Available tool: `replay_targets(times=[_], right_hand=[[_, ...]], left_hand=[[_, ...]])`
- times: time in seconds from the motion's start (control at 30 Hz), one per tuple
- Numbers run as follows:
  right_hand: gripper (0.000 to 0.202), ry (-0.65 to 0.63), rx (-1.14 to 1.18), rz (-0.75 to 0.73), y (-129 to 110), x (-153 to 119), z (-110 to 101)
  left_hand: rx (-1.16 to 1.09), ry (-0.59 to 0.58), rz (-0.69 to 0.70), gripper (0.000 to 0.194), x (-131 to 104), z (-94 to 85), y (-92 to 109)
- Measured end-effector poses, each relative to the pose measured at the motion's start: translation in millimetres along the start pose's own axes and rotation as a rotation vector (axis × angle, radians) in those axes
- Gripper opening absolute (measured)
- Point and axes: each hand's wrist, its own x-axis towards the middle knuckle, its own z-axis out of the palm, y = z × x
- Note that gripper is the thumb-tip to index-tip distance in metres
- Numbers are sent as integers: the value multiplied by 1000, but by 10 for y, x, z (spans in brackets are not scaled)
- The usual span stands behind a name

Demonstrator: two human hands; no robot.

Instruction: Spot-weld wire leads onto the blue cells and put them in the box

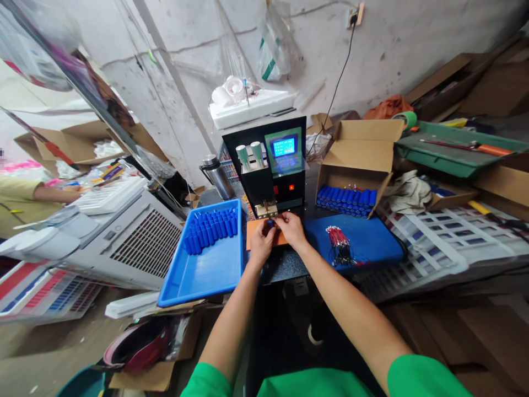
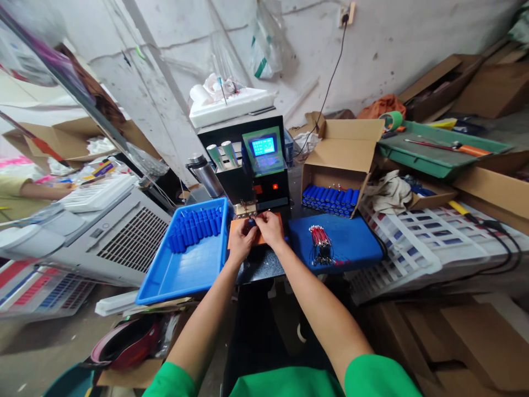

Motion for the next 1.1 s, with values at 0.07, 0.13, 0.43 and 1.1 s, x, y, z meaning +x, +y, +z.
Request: replay_targets(times=[0.07, 0.13, 0.43, 1.1], right_hand=[[24, -4, -32, -22, -43, -17, -4], [22, -5, -63, -44, -81, -32, -5], [20, 14, -143, -59, -107, -48, 12], [15, -8, -131, -67, -94, -45, 6]], left_hand=[[11, 4, 3, 27, -1, -4, 18], [35, 14, 2, 26, -2, -9, 36], [45, 26, -13, 25, -6, -11, 67], [0, -6, -12, 25, 7, 1, -49]])
